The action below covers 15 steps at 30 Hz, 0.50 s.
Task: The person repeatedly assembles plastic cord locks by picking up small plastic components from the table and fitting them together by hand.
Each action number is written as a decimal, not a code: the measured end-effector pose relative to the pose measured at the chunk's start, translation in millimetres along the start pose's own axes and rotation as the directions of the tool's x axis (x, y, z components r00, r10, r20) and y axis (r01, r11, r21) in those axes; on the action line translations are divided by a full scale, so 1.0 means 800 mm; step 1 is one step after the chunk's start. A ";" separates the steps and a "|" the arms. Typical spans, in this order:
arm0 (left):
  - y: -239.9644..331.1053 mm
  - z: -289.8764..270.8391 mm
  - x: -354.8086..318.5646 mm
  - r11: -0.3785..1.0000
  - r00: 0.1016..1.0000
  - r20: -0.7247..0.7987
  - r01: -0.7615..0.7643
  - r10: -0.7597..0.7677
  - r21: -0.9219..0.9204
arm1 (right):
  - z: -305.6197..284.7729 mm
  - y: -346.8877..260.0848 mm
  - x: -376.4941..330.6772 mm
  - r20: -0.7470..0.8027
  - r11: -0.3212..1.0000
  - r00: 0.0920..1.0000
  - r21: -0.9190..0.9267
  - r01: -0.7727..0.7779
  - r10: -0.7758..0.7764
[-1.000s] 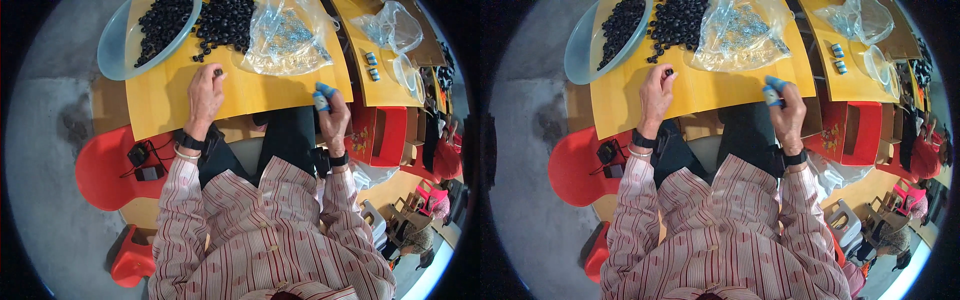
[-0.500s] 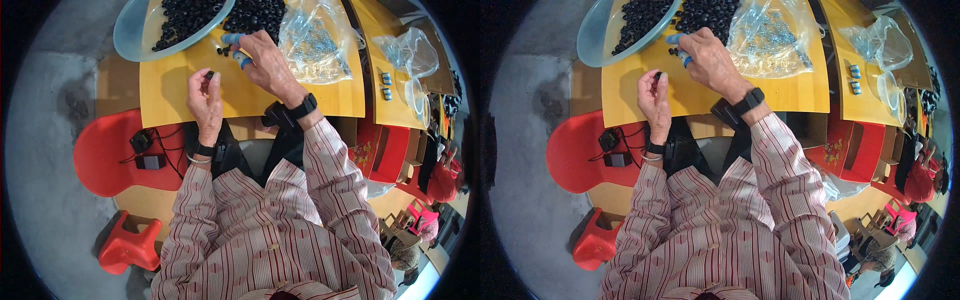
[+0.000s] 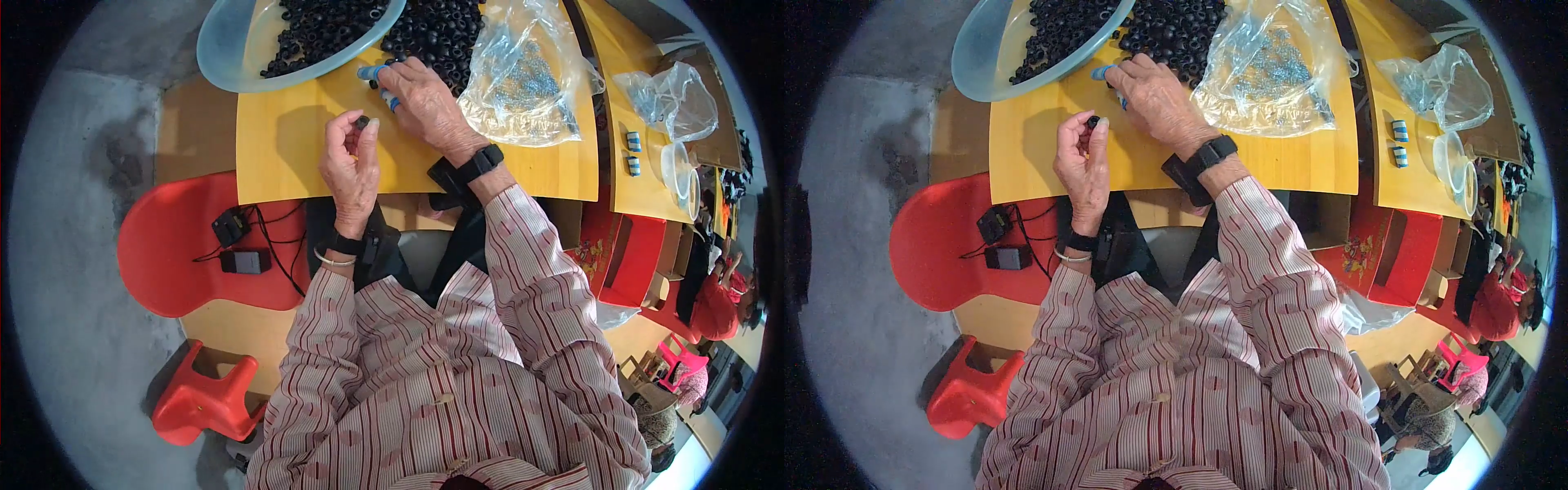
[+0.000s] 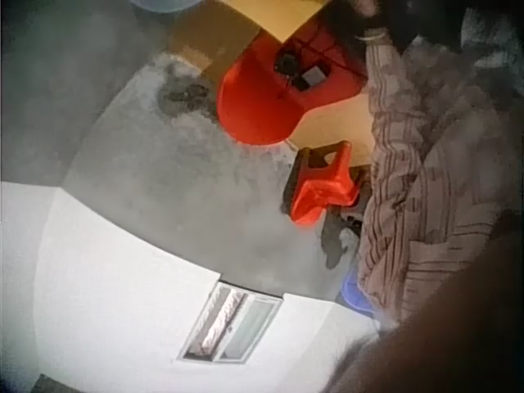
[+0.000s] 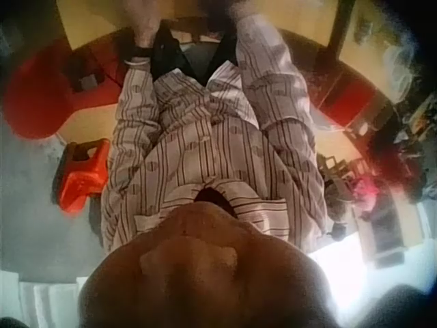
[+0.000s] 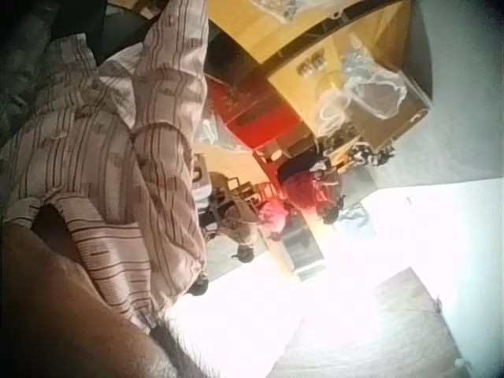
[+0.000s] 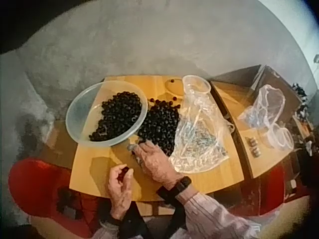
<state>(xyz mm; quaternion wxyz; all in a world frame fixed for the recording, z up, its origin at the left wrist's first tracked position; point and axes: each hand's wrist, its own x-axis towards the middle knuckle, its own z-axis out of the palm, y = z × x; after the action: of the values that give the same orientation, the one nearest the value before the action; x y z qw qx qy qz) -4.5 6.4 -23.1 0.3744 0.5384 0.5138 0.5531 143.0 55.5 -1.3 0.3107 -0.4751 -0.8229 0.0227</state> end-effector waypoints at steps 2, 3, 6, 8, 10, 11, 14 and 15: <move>-0.001 -0.001 0.000 1.000 1.000 0.008 0.002 -0.002 -0.014 | -0.005 -0.004 -0.002 -0.028 1.000 1.000 -0.013 -0.002 0.002; -0.003 -0.002 -0.001 1.000 1.000 0.008 0.003 -0.002 -0.014 | -0.007 -0.007 -0.005 -0.055 1.000 0.998 -0.025 -0.005 0.004; -0.006 0.000 -0.001 0.994 1.000 0.006 0.009 -0.009 -0.109 | -0.028 -0.007 -0.022 -0.047 0.997 0.996 0.016 -0.070 0.071; -0.007 -0.001 -0.002 0.992 1.000 0.017 -0.004 0.006 -0.127 | -0.038 -0.006 -0.040 -0.068 0.996 0.994 -0.009 -0.091 0.090; -0.010 -0.002 -0.001 0.996 1.000 0.025 -0.011 0.013 -0.089 | -0.051 -0.007 -0.060 -0.040 0.988 0.994 -0.106 -0.110 0.107; -0.009 -0.002 0.000 0.998 0.999 0.035 -0.023 0.024 -0.052 | -0.054 -0.010 -0.067 -0.037 0.987 0.993 -0.110 -0.119 0.116; -0.007 -0.002 0.000 0.999 0.999 0.034 -0.036 0.037 -0.006 | -0.058 -0.021 -0.079 0.006 0.973 1.000 -0.228 -0.021 0.023; -0.008 -0.002 0.001 0.999 0.998 0.024 -0.050 0.050 0.016 | -0.058 -0.025 -0.082 0.028 0.980 1.000 -0.199 -0.002 0.008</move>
<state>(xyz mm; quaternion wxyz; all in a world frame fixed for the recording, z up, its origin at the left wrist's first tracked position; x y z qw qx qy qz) -7.3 8.1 -29.1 0.3620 0.5609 0.5003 0.5514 175.8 -19.8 10.7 0.2495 -0.5057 -0.8242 -0.0521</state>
